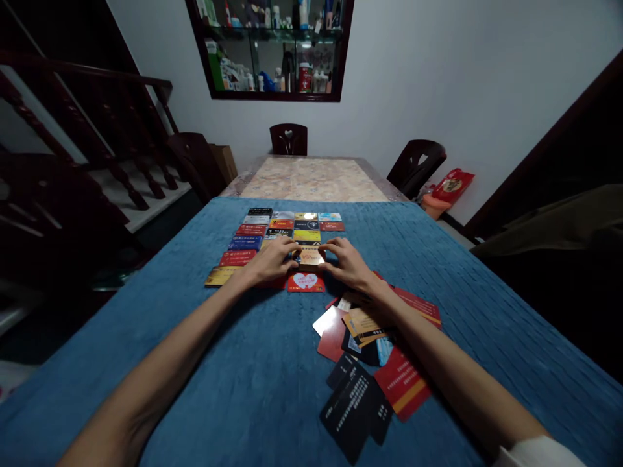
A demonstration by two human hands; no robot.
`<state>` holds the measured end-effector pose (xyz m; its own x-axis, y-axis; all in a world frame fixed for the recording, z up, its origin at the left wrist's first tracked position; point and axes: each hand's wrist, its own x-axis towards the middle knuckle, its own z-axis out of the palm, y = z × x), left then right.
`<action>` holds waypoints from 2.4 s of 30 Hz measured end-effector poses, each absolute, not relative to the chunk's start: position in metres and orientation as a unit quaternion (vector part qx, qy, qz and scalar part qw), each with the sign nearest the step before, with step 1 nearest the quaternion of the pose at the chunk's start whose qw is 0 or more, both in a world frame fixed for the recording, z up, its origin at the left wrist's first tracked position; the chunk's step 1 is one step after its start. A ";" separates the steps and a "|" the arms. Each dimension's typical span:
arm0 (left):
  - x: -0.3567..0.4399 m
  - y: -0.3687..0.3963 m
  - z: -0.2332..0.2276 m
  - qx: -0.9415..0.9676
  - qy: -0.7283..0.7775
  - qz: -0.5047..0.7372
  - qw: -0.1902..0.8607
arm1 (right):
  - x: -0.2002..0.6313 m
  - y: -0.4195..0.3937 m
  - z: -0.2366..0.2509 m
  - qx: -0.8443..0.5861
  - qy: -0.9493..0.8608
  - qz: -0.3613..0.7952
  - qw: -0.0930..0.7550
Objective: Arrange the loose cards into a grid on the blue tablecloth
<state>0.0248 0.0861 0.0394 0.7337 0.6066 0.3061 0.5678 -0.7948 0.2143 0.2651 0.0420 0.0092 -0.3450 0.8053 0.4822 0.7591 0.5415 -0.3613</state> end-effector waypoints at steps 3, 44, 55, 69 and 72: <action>0.025 0.088 0.036 0.931 0.315 0.173 0.062 | 0.265 0.043 0.005 -0.488 -0.818 0.051 0.300; 0.023 0.087 0.026 0.943 0.305 0.130 0.028 | 0.265 0.043 0.000 -0.508 -0.831 0.067 0.218; 0.026 0.084 0.029 0.942 0.315 0.115 0.016 | 0.265 0.045 0.001 -0.515 -0.827 0.080 0.212; 0.053 0.046 0.055 0.954 0.265 0.139 0.037 | 0.266 0.042 0.007 -0.516 -0.825 0.072 0.219; 0.059 0.036 0.057 0.955 0.249 0.144 0.071 | 0.268 0.040 0.015 -0.509 -0.830 0.064 0.219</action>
<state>0.0594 0.0365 0.0565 0.8341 0.4965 0.2401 0.4555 -0.8657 0.2077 0.2676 0.0399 0.0146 -0.3847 0.8735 0.2982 0.8171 0.4726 -0.3301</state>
